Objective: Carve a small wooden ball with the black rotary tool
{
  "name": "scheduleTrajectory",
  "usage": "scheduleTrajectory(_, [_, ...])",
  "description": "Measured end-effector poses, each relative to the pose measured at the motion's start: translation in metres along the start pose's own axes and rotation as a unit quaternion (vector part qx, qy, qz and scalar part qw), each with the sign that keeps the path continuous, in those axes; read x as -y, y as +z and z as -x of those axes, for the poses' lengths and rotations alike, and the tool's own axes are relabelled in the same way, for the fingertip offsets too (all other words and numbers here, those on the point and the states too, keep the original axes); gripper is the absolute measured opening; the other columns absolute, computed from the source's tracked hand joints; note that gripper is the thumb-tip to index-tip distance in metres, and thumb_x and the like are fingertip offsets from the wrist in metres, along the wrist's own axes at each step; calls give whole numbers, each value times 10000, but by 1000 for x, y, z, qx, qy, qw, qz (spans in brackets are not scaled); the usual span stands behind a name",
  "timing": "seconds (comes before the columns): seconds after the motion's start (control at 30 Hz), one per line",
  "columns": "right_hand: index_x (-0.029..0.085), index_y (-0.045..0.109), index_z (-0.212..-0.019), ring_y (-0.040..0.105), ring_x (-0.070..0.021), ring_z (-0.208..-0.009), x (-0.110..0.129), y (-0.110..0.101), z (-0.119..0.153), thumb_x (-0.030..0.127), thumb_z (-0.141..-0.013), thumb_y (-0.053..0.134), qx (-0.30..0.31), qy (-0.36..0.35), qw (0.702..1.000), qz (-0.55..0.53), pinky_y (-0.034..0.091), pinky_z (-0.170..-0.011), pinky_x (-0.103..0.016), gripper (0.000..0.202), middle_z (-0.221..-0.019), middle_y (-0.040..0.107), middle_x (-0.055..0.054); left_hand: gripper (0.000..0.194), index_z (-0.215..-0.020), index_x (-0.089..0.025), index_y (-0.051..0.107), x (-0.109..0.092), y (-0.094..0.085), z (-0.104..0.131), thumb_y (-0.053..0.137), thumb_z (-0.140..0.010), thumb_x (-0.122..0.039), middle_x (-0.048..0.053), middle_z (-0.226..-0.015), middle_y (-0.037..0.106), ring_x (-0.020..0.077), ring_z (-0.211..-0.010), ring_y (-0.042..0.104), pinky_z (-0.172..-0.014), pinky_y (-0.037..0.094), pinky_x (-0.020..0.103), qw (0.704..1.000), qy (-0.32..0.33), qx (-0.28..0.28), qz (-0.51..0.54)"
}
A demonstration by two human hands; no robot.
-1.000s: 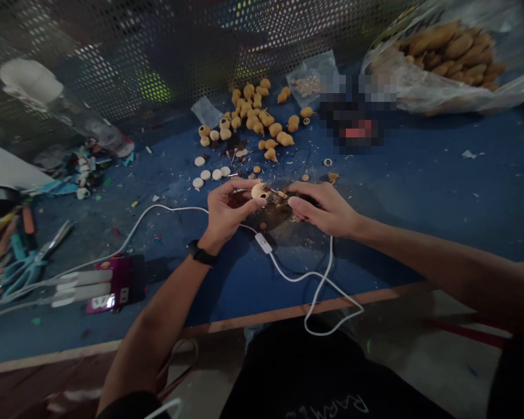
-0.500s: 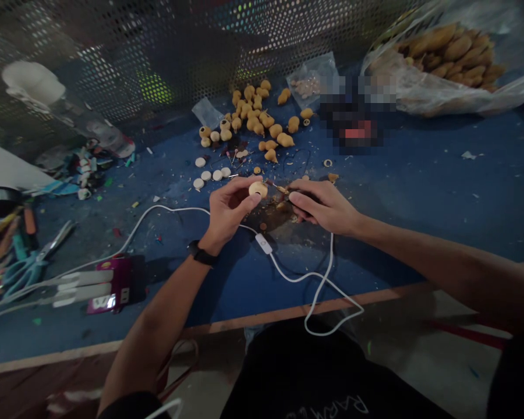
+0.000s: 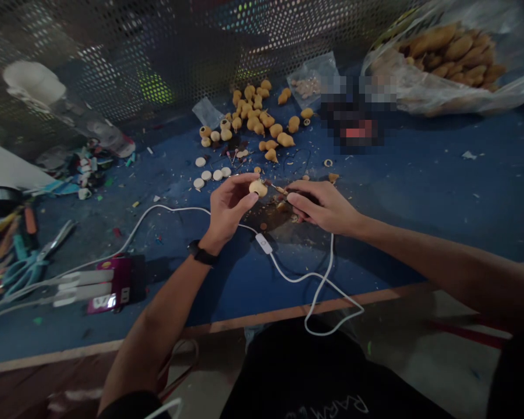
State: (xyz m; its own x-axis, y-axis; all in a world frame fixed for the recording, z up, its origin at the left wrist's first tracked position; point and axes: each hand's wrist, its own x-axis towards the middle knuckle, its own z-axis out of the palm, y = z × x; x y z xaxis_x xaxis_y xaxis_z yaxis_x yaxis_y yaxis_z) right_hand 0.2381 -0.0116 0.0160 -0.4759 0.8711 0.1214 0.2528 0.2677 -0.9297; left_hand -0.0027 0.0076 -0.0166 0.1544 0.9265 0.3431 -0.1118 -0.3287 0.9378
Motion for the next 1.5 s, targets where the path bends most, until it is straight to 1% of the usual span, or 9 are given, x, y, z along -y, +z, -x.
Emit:
scheduleTrajectory(0.1, [200,631,-880,507,-98,-485,0,-1,0,499,-1065,508,-1,-1,1000,13,467,-580,-257,373,-583,553,49,417,-1169,-261,732,2,0,0,900,-816,-405,-4,-923,765,127,-834,743,-780,608,254,1000,12,2,-5])
scheduleTrajectory(0.17, [205,612,-845,513,-99,-492,0,-1,0,513,-1065,511,-3,-2,1000,21,461,-574,-255,391,-586,560,45,437,-1178,-258,713,2,-1,1,907,-810,-396,-9,-913,756,119,-829,737,-769,600,240,1000,9,3,-8])
scheduleTrajectory(0.37, [207,604,-817,529,-107,-503,0,-1,0,515,-1065,505,-4,-23,999,30,448,-581,-261,408,-586,562,42,420,-1165,-253,707,2,0,1,900,-821,-399,-16,-903,740,99,-771,707,-717,578,220,1000,16,1,-19])
scheduleTrajectory(0.63, [168,684,-977,600,-131,-583,-1,0,1,492,-1064,490,-10,-40,997,68,420,-623,-284,388,-673,649,7,417,-1131,-254,742,0,2,1,930,-785,-392,-2,-928,783,122,-810,749,-752,621,253,1000,6,-17,-24])
scheduleTrajectory(0.8, [152,703,-1052,610,-143,-629,-1,0,1,479,-1057,496,-18,-57,994,94,408,-637,-290,387,-695,662,1,318,-1086,-268,815,-7,6,0,921,-801,-361,21,-996,827,142,-871,792,-804,653,278,1000,-2,-12,-5])
scheduleTrajectory(1.0, [176,673,-984,591,-145,-626,-2,0,1,494,-1070,476,-16,-64,994,92,392,-632,-291,384,-682,643,6,305,-1009,-266,851,-12,8,-1,960,-743,-369,31,-969,827,152,-870,792,-813,662,287,999,-23,-24,1])
scheduleTrajectory(1.17, [180,662,-987,577,-143,-614,-2,-1,2,502,-1070,476,-11,-64,994,87,391,-622,-289,381,-665,626,14,278,-994,-278,853,-12,8,-1,961,-742,-322,16,-951,827,118,-841,783,-797,647,248,999,-27,-23,19])
scheduleTrajectory(1.37, [183,653,-952,573,-136,-603,-1,-1,1,492,-1070,479,-7,-62,995,82,391,-627,-290,374,-641,609,24,310,-976,-259,851,-13,8,-1,977,-711,-360,28,-950,834,136,-830,786,-788,658,270,999,-43,-32,8])
scheduleTrajectory(1.5, [191,644,-917,579,-135,-606,1,-2,1,493,-1071,480,-7,-59,995,84,390,-621,-288,377,-651,619,21,305,-974,-264,851,-12,9,0,978,-713,-355,25,-954,838,128,-822,789,-775,657,252,999,-35,-36,12])
